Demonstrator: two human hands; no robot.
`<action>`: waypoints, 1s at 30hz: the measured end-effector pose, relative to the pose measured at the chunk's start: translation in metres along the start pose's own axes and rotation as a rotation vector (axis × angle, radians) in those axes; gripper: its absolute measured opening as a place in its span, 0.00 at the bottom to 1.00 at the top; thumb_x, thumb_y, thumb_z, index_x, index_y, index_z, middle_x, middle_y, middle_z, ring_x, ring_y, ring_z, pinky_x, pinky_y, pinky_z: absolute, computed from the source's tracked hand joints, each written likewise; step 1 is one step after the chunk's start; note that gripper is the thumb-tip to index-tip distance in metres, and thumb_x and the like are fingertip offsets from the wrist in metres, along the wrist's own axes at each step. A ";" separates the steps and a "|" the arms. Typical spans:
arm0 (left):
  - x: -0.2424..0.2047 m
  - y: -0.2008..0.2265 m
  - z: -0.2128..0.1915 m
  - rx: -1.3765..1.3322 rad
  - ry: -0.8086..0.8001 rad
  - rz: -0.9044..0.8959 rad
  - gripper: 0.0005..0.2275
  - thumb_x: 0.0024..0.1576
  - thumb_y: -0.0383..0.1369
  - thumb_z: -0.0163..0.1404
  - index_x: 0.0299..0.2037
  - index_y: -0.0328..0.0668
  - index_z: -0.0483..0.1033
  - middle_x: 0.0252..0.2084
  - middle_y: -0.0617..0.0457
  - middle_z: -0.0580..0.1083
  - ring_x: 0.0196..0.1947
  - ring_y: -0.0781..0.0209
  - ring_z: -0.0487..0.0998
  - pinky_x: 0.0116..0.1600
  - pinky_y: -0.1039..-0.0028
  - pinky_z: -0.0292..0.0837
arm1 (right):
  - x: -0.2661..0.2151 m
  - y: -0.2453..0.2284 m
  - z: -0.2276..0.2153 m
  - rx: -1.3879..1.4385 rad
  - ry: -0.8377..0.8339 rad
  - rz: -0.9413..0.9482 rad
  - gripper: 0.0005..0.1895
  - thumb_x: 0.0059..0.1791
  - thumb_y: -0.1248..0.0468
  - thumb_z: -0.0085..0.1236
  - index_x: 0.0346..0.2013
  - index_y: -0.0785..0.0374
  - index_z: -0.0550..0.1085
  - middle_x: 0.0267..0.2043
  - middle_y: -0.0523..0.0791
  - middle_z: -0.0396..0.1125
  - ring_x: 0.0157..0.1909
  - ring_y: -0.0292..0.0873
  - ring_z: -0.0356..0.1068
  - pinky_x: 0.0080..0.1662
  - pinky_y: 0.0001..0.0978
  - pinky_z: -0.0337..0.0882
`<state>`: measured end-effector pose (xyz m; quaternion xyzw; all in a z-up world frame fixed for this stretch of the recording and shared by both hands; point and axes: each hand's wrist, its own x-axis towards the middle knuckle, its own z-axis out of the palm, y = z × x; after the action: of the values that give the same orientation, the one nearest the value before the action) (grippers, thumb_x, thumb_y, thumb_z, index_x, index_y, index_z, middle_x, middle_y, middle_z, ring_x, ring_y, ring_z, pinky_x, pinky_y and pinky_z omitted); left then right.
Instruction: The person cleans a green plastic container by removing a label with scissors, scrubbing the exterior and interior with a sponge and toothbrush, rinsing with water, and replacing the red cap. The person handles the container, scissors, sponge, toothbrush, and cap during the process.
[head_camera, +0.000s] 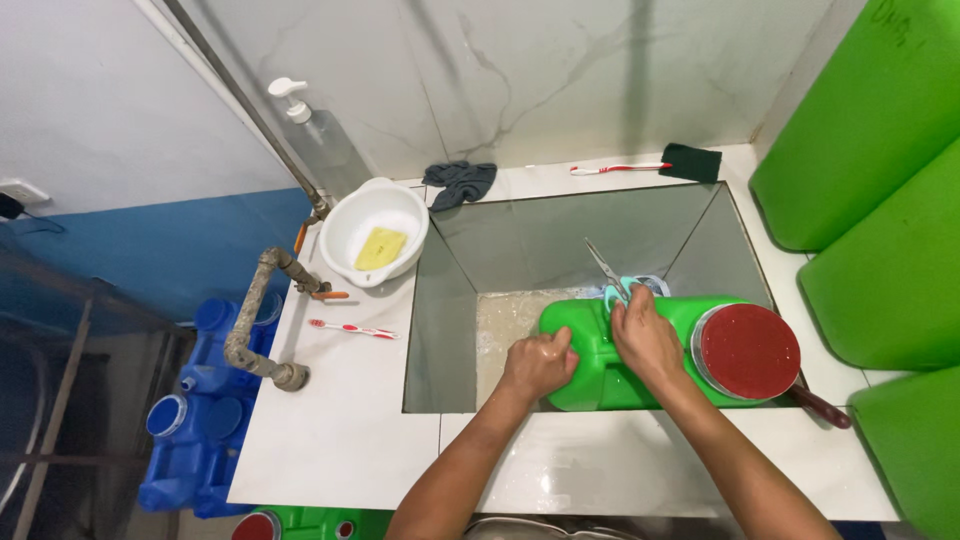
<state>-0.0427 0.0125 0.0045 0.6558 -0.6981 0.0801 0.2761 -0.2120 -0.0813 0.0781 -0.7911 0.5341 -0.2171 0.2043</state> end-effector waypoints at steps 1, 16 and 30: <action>0.000 -0.001 0.000 0.002 -0.003 -0.023 0.07 0.52 0.34 0.54 0.32 0.42 0.70 0.21 0.45 0.75 0.20 0.45 0.79 0.26 0.56 0.75 | 0.000 -0.002 0.002 0.000 0.011 -0.014 0.22 0.54 0.53 0.43 0.56 0.65 0.59 0.52 0.62 0.69 0.38 0.72 0.71 0.41 0.65 0.70; -0.022 -0.069 -0.033 -0.637 -0.581 -0.628 0.35 0.64 0.58 0.37 0.40 0.19 0.73 0.38 0.27 0.75 0.41 0.33 0.80 0.42 0.56 0.76 | -0.023 -0.049 0.023 -0.045 -0.007 -0.087 0.22 0.54 0.53 0.44 0.58 0.62 0.62 0.45 0.61 0.72 0.32 0.70 0.73 0.37 0.65 0.72; 0.001 0.001 -0.077 -0.255 -0.007 0.153 0.21 0.59 0.43 0.47 0.45 0.25 0.77 0.40 0.31 0.77 0.38 0.36 0.79 0.39 0.56 0.75 | -0.009 0.039 -0.002 0.087 0.095 0.001 0.22 0.55 0.52 0.44 0.58 0.64 0.62 0.48 0.61 0.72 0.44 0.68 0.73 0.48 0.60 0.71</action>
<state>-0.0225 0.0483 0.0699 0.5605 -0.7515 0.0093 0.3479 -0.2455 -0.0867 0.0568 -0.7702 0.5335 -0.2772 0.2130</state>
